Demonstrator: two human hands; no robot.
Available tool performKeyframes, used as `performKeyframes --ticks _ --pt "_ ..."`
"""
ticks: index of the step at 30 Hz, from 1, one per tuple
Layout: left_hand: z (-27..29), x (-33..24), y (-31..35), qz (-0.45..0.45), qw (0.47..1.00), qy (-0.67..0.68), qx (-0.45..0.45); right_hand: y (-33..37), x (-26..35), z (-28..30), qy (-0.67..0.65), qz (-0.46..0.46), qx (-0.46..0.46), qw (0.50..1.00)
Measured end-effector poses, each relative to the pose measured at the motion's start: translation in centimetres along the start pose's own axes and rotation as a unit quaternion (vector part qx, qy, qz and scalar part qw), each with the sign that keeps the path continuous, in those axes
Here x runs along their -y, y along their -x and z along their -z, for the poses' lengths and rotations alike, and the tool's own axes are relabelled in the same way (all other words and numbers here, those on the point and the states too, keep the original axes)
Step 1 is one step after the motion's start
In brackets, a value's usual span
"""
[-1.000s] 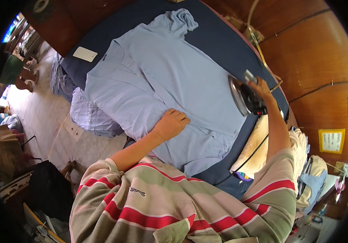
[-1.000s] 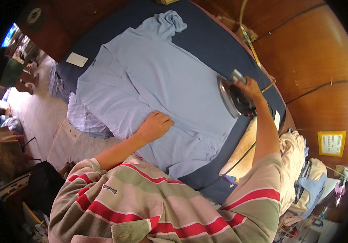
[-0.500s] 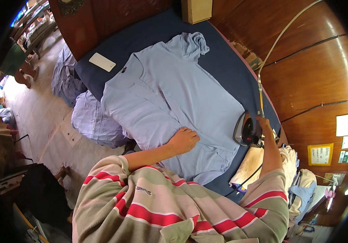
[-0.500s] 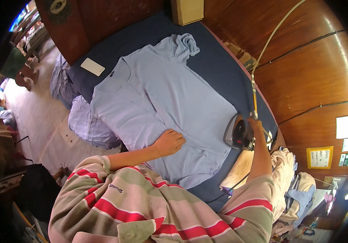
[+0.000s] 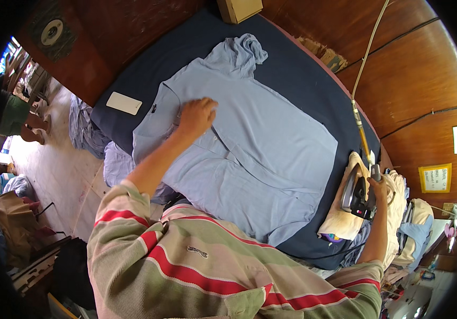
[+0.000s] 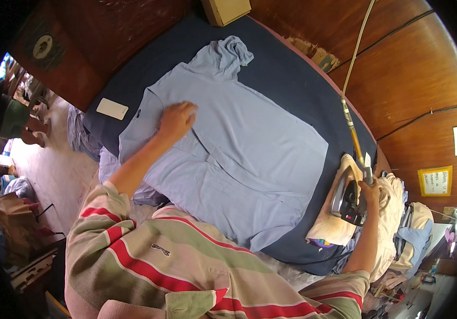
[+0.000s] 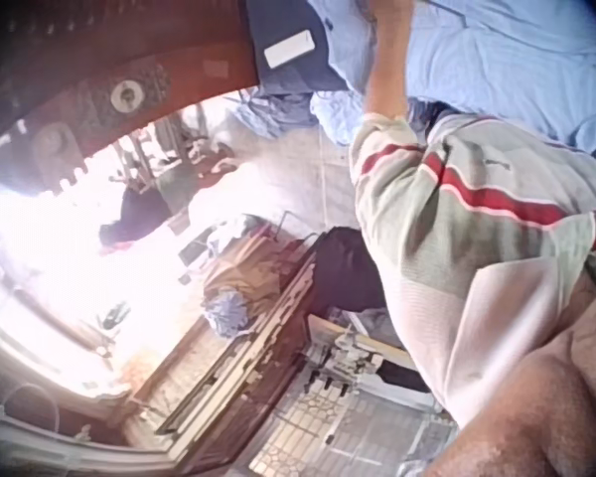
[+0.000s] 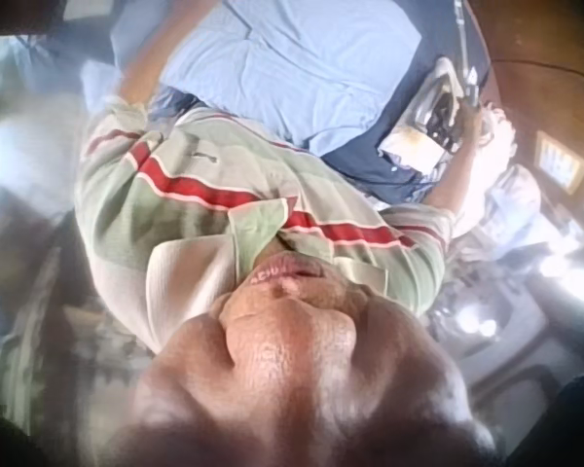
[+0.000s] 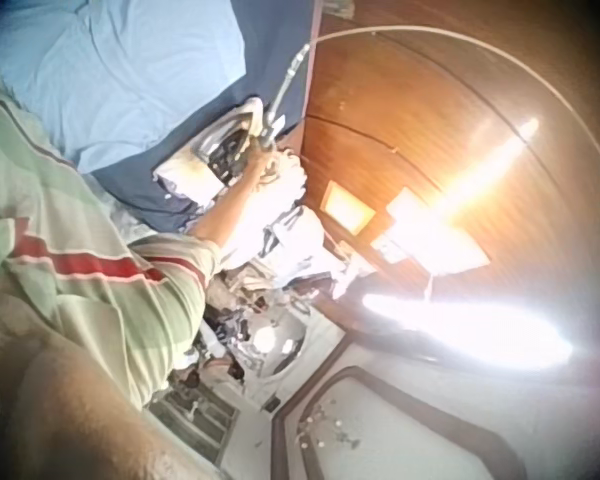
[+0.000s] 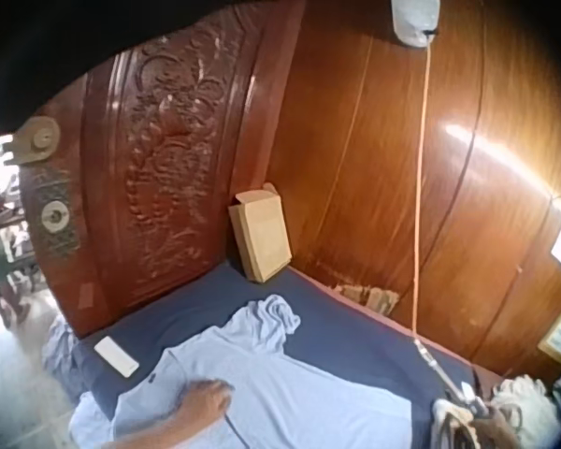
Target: The person irons a blue shirt using a steam iron, smoothing out the front panels and the sleeves on a work surface.
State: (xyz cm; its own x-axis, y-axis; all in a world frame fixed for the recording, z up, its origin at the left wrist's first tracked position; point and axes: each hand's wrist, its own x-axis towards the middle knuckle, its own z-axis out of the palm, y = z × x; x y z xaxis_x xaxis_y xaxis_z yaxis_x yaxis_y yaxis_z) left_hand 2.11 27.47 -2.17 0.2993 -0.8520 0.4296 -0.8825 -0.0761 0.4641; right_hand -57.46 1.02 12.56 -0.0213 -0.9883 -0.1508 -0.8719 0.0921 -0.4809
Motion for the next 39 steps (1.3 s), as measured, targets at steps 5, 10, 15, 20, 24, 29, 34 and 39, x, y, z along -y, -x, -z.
performKeyframes --ticks 5,10,15,20,24,29,34,39 --pt "-3.0 2.9 -4.7 0.035 0.989 -0.127 0.074 -3.1 -11.1 4.1 0.063 0.005 -0.133 0.989" --pt "-0.8 4.4 -4.8 0.161 0.947 -0.214 0.177 -2.0 -6.9 -0.9 0.032 -0.002 -0.101 0.994" --pt "-0.2 5.8 -6.6 0.201 0.942 -0.219 0.159 -1.3 -8.6 1.5 0.125 0.086 -0.19 0.97" --pt "2.0 10.8 -7.3 0.186 0.935 -0.278 0.12 2.0 1.5 -5.0 0.24 0.253 -0.301 0.888" --pt "0.3 11.3 -10.5 0.147 0.949 -0.251 0.119 -0.9 6.2 -12.4 0.186 0.137 0.018 0.973" --pt "-1.1 10.3 -17.5 0.247 0.927 -0.159 0.232 -7.9 4.9 -19.8 0.085 0.235 -0.107 0.962" --pt "-1.4 8.9 -18.6 0.219 0.941 -0.147 0.211 -8.4 5.6 -19.7 0.145 0.178 -0.032 0.973" --pt "-0.2 8.5 -12.5 -0.049 0.989 -0.136 0.031 -4.2 7.5 -14.5 0.21 0.316 -0.188 0.906"
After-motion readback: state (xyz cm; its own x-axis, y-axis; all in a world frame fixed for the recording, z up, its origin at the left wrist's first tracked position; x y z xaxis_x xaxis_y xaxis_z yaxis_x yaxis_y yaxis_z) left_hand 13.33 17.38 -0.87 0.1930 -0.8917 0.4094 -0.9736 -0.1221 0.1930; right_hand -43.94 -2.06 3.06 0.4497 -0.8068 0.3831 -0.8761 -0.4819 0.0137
